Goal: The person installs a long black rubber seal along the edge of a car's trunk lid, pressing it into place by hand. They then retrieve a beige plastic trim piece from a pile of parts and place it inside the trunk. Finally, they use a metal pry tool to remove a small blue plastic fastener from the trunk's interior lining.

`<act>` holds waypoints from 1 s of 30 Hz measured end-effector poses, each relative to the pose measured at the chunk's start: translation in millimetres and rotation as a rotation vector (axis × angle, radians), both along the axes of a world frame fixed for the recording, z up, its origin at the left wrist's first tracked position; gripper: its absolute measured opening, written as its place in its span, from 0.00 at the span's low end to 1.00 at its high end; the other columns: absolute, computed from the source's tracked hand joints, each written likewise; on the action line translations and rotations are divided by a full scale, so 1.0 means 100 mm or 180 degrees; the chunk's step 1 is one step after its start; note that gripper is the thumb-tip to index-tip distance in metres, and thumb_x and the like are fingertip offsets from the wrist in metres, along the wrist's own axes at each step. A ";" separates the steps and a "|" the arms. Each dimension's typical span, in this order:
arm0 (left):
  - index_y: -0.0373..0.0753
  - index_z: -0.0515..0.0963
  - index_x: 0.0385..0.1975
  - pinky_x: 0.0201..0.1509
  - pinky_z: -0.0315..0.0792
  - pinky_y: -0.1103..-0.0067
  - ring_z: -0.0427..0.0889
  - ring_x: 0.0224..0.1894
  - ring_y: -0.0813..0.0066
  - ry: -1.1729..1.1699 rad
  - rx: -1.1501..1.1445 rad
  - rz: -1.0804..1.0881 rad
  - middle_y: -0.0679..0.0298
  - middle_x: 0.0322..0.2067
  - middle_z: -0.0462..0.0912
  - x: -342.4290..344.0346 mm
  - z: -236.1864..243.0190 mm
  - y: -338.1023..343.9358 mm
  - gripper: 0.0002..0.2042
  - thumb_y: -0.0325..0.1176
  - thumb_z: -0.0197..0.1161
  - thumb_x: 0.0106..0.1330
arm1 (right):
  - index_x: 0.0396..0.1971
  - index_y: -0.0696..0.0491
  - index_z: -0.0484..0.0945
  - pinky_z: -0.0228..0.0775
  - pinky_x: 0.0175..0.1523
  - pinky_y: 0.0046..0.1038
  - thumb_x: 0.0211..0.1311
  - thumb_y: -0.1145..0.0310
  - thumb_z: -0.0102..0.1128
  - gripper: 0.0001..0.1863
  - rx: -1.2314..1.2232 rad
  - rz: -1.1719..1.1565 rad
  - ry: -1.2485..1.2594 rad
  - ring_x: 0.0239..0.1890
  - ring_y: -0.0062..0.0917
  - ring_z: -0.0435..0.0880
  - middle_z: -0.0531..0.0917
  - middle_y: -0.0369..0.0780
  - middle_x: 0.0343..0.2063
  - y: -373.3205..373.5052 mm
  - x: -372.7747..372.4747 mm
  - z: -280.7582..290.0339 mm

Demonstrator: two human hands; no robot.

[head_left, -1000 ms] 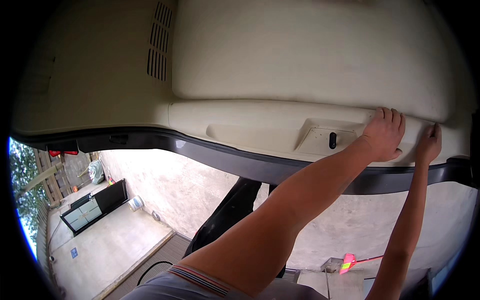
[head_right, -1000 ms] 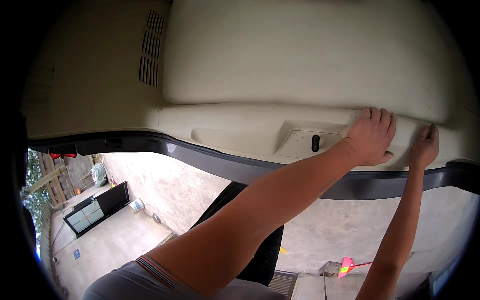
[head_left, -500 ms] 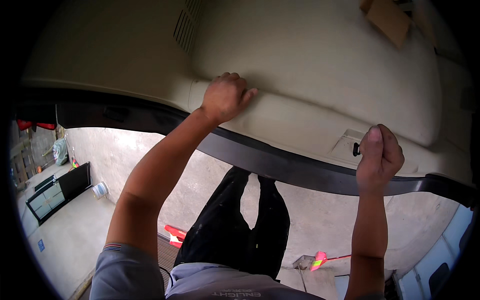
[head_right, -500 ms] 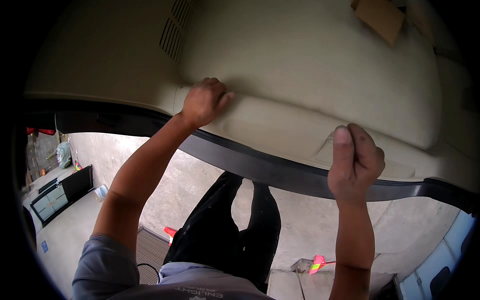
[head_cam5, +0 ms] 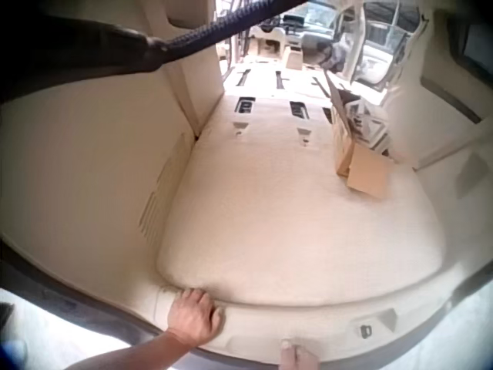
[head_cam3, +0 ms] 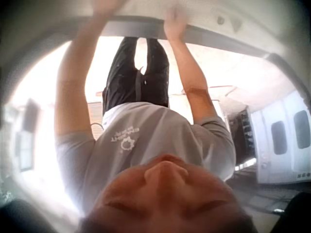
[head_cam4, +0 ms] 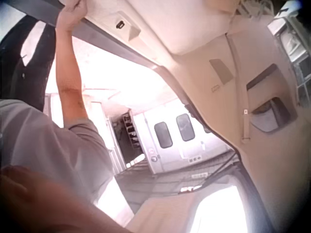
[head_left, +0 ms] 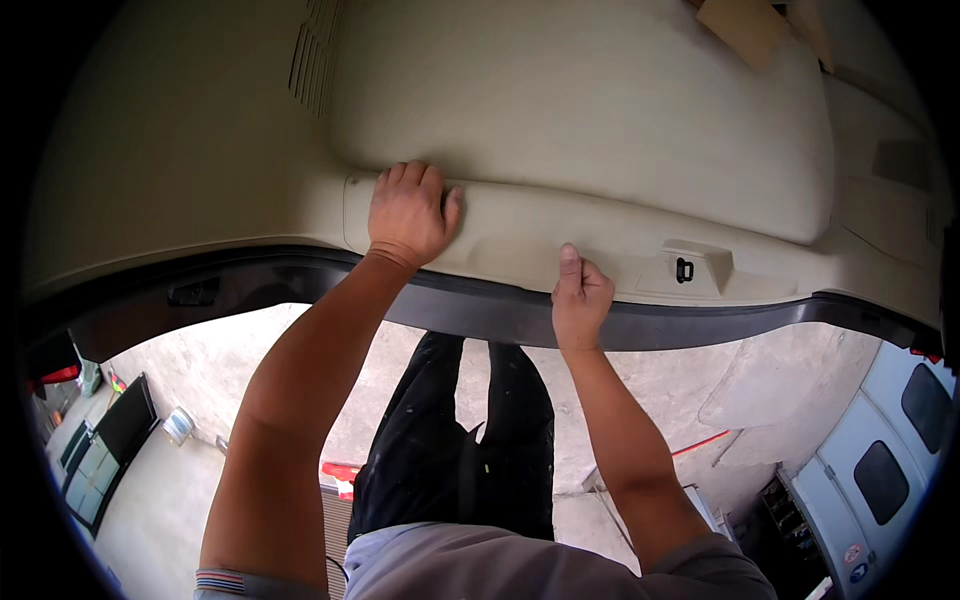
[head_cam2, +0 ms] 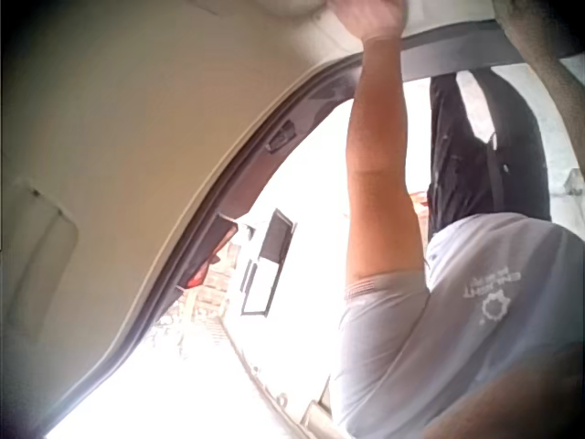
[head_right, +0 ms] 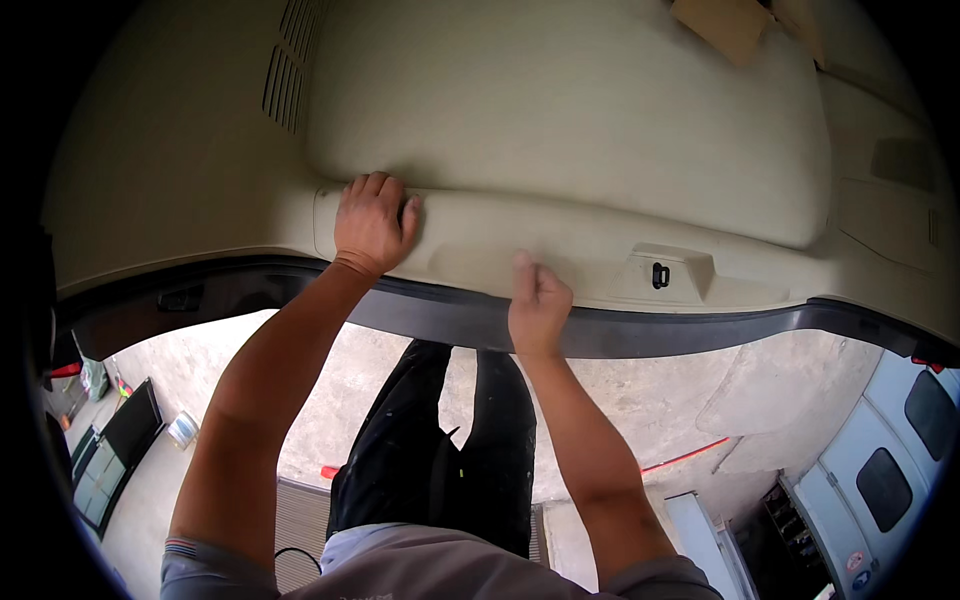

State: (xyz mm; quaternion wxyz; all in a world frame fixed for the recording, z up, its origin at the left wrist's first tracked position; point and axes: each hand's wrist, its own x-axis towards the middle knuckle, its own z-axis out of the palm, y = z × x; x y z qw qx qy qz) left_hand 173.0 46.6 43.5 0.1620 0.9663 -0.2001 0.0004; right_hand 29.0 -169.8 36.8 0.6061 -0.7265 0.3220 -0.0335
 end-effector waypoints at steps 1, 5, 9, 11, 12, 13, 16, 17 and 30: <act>0.39 0.77 0.31 0.47 0.71 0.62 0.77 0.40 0.53 -0.0006 -0.0002 -0.0014 0.55 0.34 0.79 0.03 0.01 0.00 0.12 0.42 0.62 0.63 | 0.13 0.51 0.63 0.52 0.17 0.24 0.70 0.46 0.65 0.32 -0.0173 0.0065 0.0423 0.12 0.14 0.60 0.63 0.29 0.11 0.14 -0.30 -0.09; 0.39 0.77 0.31 0.47 0.71 0.61 0.77 0.40 0.53 -0.0099 -0.0007 -0.0123 0.55 0.34 0.79 0.03 -0.02 0.01 0.11 0.40 0.61 0.63 | 0.15 0.50 0.67 0.59 0.15 0.24 0.58 0.34 0.69 0.35 0.1519 -0.0557 0.1997 0.12 0.17 0.67 0.67 0.32 0.11 0.69 -0.55 -0.09; 0.39 0.77 0.32 0.47 0.71 0.61 0.77 0.41 0.52 -0.0089 0.0105 -0.0199 0.55 0.35 0.79 0.03 -0.01 0.02 0.10 0.39 0.60 0.63 | 0.18 0.50 0.68 0.65 0.17 0.24 0.59 0.39 0.72 0.32 0.1391 -0.0866 0.1378 0.12 0.17 0.67 0.67 0.30 0.12 0.70 -0.62 -0.32; 0.39 0.77 0.32 0.47 0.70 0.61 0.77 0.42 0.52 -0.0094 0.0142 -0.0224 0.56 0.36 0.79 0.03 -0.03 0.02 0.10 0.39 0.60 0.63 | 0.22 0.51 0.70 0.71 0.21 0.24 0.59 0.42 0.74 0.29 0.1616 -0.1225 0.1426 0.15 0.16 0.68 0.68 0.29 0.17 0.54 -0.80 -0.36; 0.38 0.77 0.33 0.47 0.70 0.61 0.77 0.42 0.52 -0.0046 0.0167 -0.0242 0.56 0.37 0.79 0.03 -0.03 0.02 0.10 0.39 0.59 0.63 | 0.23 0.51 0.71 0.73 0.23 0.24 0.59 0.41 0.73 0.29 0.1718 -0.1594 0.1393 0.16 0.16 0.68 0.68 0.29 0.18 0.45 -0.84 -0.33; 0.38 0.77 0.33 0.47 0.70 0.61 0.77 0.42 0.52 -0.0054 0.0191 -0.0247 0.56 0.37 0.79 0.01 -0.03 0.01 0.10 0.39 0.59 0.63 | 0.24 0.51 0.71 0.74 0.24 0.24 0.59 0.41 0.73 0.29 0.1813 -0.1957 0.1363 0.17 0.16 0.68 0.68 0.29 0.19 0.36 -0.89 -0.28; 0.38 0.77 0.33 0.47 0.70 0.61 0.77 0.42 0.53 -0.0124 0.0236 -0.0267 0.56 0.37 0.79 0.03 -0.03 -0.03 0.09 0.38 0.59 0.63 | 0.25 0.50 0.71 0.77 0.27 0.26 0.57 0.33 0.69 0.33 0.2055 -0.1261 0.1571 0.19 0.15 0.68 0.68 0.29 0.21 0.21 -0.74 -0.04; 0.38 0.77 0.33 0.47 0.70 0.61 0.77 0.42 0.53 -0.0129 0.0224 -0.0274 0.56 0.37 0.79 0.05 -0.04 -0.02 0.09 0.38 0.59 0.64 | 0.25 0.50 0.71 0.77 0.27 0.26 0.57 0.31 0.68 0.34 0.2037 -0.1081 0.1669 0.19 0.15 0.68 0.68 0.29 0.21 0.21 -0.66 0.01; 0.37 0.77 0.37 0.47 0.70 0.61 0.77 0.42 0.52 -0.0166 0.0190 -0.0386 0.56 0.38 0.80 0.01 -0.05 -0.02 0.09 0.36 0.57 0.66 | 0.18 0.56 0.70 0.83 0.31 0.30 0.62 0.44 0.72 0.31 0.2565 -0.0925 0.0838 0.18 0.18 0.70 0.69 0.33 0.16 0.27 -0.69 -0.01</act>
